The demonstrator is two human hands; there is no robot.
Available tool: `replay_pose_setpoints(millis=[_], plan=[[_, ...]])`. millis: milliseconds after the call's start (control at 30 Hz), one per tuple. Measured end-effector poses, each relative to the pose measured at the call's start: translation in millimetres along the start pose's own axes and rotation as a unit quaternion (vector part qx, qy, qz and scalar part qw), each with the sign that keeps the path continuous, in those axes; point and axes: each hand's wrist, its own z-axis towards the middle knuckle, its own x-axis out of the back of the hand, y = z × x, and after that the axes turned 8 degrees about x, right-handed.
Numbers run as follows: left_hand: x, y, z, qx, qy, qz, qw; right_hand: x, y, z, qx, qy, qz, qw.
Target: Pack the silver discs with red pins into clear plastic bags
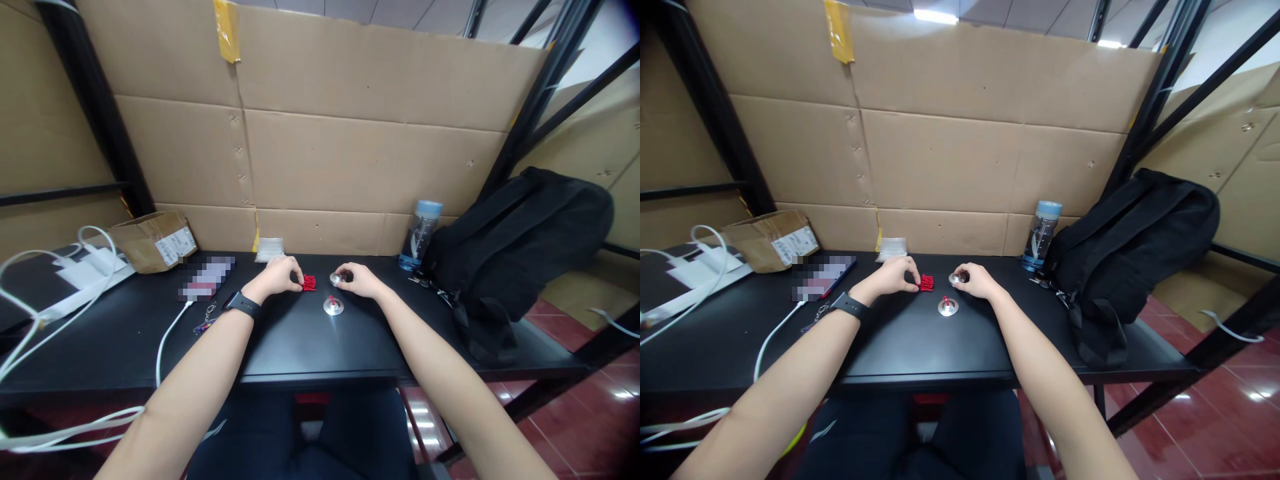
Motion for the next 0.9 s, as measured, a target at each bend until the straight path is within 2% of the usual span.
replay_pose_setpoints(millis=[100, 267, 633, 900], plan=[[0.9, 10, -1, -0.028, -0.018, 0.016, 0.999, 0, -2, 0, 0.001, -0.001, -0.005, 1.000], [-2.5, 18, -3, -0.012, -0.021, 0.068, 0.997, -2, 0, 1, 0.005, 0.000, -0.004, 1.000], [-5.2, 21, -6, -0.037, -0.026, 0.011, 0.999, -5, 1, 2, -0.001, 0.020, 0.018, 1.000], [-16.0, 29, -5, -0.106, -0.010, 0.026, 0.994, -2, 5, 2, -0.010, 0.022, 0.029, 0.999]])
